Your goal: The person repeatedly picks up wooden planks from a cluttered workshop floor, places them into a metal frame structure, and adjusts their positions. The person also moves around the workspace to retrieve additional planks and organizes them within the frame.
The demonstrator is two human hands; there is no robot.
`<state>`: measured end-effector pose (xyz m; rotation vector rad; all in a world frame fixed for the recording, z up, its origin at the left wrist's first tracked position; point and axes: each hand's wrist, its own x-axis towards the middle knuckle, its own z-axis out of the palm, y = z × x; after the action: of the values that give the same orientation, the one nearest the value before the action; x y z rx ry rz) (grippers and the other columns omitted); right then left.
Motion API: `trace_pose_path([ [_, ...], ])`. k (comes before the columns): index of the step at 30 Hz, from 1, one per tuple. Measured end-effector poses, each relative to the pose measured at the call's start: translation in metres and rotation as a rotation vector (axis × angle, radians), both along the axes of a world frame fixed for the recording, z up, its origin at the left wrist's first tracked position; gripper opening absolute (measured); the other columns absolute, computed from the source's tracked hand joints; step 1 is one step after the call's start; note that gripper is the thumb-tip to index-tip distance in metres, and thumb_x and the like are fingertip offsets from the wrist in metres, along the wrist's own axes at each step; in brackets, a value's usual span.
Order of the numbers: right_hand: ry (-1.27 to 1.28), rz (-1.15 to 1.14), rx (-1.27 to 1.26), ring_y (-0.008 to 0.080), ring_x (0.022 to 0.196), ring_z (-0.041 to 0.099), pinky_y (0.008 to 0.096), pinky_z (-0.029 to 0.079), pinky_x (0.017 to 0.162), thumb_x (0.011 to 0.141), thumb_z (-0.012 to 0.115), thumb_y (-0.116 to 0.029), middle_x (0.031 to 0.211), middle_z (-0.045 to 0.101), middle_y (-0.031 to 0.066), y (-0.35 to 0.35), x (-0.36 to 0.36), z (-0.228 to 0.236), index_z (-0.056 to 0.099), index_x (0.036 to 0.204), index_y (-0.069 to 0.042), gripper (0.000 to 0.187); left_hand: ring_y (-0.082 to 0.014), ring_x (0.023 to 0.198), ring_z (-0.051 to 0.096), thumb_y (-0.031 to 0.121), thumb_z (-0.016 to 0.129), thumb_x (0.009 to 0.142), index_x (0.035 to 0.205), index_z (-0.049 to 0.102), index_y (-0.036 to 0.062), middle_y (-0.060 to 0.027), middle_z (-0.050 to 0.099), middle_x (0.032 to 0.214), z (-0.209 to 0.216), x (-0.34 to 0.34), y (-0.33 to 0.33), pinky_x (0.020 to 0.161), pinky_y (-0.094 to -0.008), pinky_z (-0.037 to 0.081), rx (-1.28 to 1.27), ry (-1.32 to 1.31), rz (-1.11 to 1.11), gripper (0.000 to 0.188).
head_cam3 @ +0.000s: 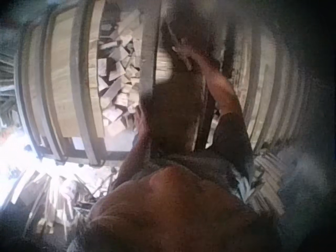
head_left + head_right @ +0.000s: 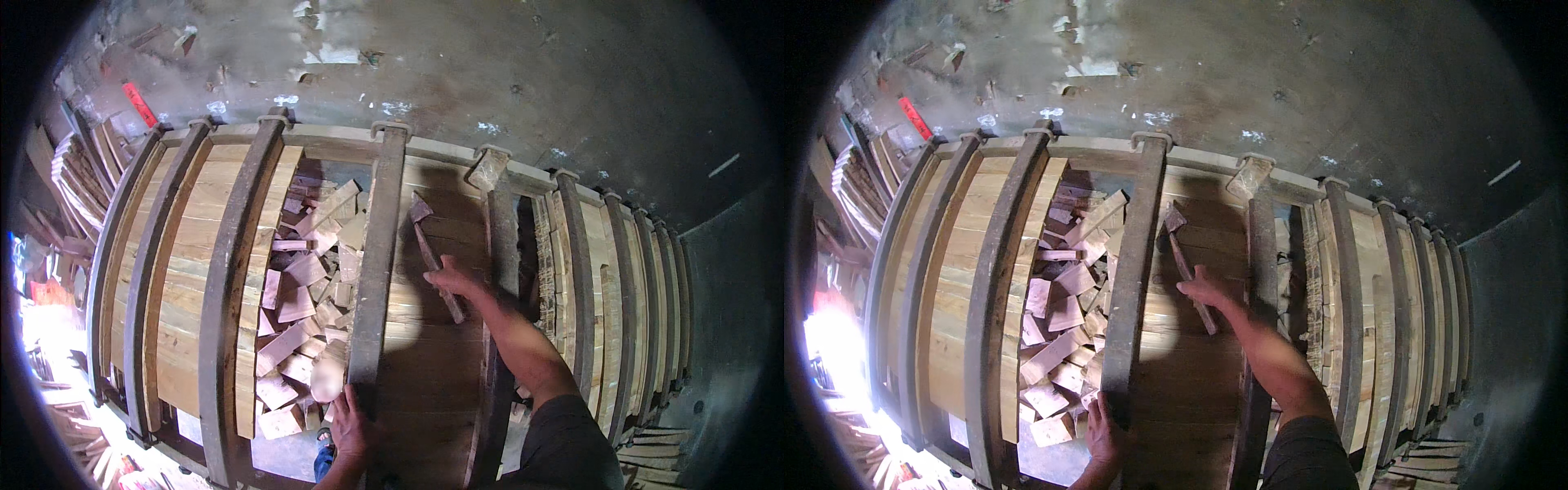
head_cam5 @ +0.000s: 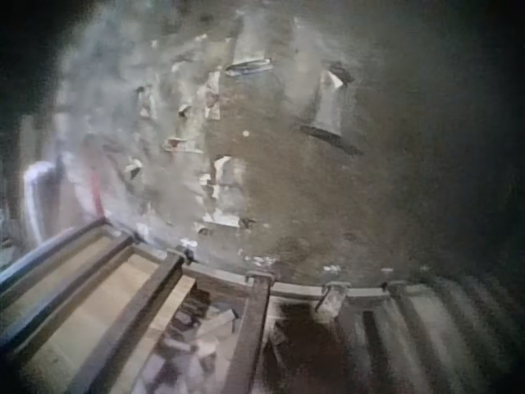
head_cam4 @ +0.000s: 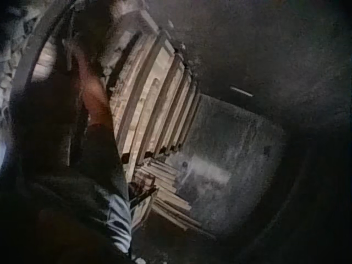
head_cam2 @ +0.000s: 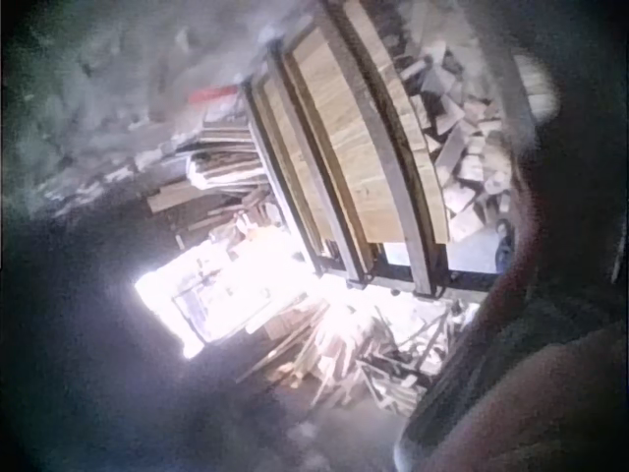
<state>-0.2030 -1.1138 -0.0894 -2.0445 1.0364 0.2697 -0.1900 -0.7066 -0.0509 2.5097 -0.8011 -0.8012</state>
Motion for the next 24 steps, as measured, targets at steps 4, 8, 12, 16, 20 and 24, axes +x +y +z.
trace_pose_path([
  [4, -0.314, -0.221, -0.736, 0.0383, 0.107, 0.062, 0.0479, 0.049, 0.091, 0.081, 0.073, -0.043, 0.114, 0.065, 0.0209, -0.048, 0.007, 0.016, 0.059, 0.114, 0.0, 0.055, -0.0426, 0.119, 0.051, 0.034, 0.078, 0.071, 0.147, 0.025, 0.0049, -0.0216, 0.047, 0.128, 0.004, -0.002, -0.006, 0.095, -0.0501, 0.047, 0.079, -0.007, 0.024, 0.097],
  [8, -0.141, -0.503, -0.968, 0.042, 0.107, 0.062, 0.0534, 0.048, 0.092, 0.079, 0.069, -0.058, 0.113, 0.067, 0.0205, -0.154, 0.04, 0.023, 0.058, 0.123, -0.006, 0.069, -0.0434, 0.119, 0.051, 0.032, 0.076, 0.073, 0.149, 0.024, 0.0047, -0.0231, 0.046, 0.13, -0.019, -0.007, 0.004, 0.097, -0.0501, 0.046, 0.064, -0.092, -0.001, 0.097],
  [12, -0.107, -0.565, -0.881, 0.0449, 0.105, 0.063, 0.0553, 0.048, 0.092, 0.079, 0.068, -0.059, 0.111, 0.067, 0.022, -0.215, 0.048, 0.009, 0.058, 0.126, -0.014, 0.067, -0.045, 0.119, 0.051, 0.032, 0.075, 0.073, 0.148, 0.025, 0.0006, -0.0257, 0.045, 0.131, -0.03, -0.002, 0.008, 0.098, -0.0497, 0.046, 0.033, -0.124, -0.048, 0.096],
  [16, 0.009, -0.579, -0.987, 0.0402, 0.111, 0.062, 0.0566, 0.041, 0.102, 0.079, 0.066, -0.053, 0.12, 0.065, 0.0202, -0.212, 0.057, -0.002, 0.062, 0.128, -0.013, 0.063, -0.0442, 0.119, 0.05, 0.033, 0.076, 0.072, 0.147, 0.026, -0.0021, -0.025, 0.047, 0.13, -0.018, -0.003, 0.002, 0.098, -0.0492, 0.045, 0.037, -0.098, -0.024, 0.097],
  [20, 0.0, -0.503, -0.775, 0.0382, 0.111, 0.065, 0.0459, 0.049, 0.097, 0.071, 0.074, -0.043, 0.118, 0.069, 0.0197, -0.214, 0.043, 0.018, 0.062, 0.132, -0.016, 0.068, -0.0439, 0.118, 0.05, 0.034, 0.076, 0.072, 0.147, 0.027, -0.0009, -0.0248, 0.047, 0.129, -0.039, -0.004, 0.016, 0.097, -0.0501, 0.045, 0.018, -0.114, -0.017, 0.096],
  [24, -0.117, -0.504, -0.626, 0.0323, 0.109, 0.067, 0.0385, 0.05, 0.096, 0.067, 0.076, -0.031, 0.12, 0.068, 0.0205, -0.225, 0.005, 0.036, 0.054, 0.143, -0.017, 0.08, -0.0433, 0.115, 0.053, 0.03, 0.076, 0.074, 0.148, 0.026, 0.0031, -0.0237, 0.047, 0.127, -0.006, 0.002, 0.002, 0.092, -0.0509, 0.047, 0.01, 0.005, -0.028, 0.093],
])
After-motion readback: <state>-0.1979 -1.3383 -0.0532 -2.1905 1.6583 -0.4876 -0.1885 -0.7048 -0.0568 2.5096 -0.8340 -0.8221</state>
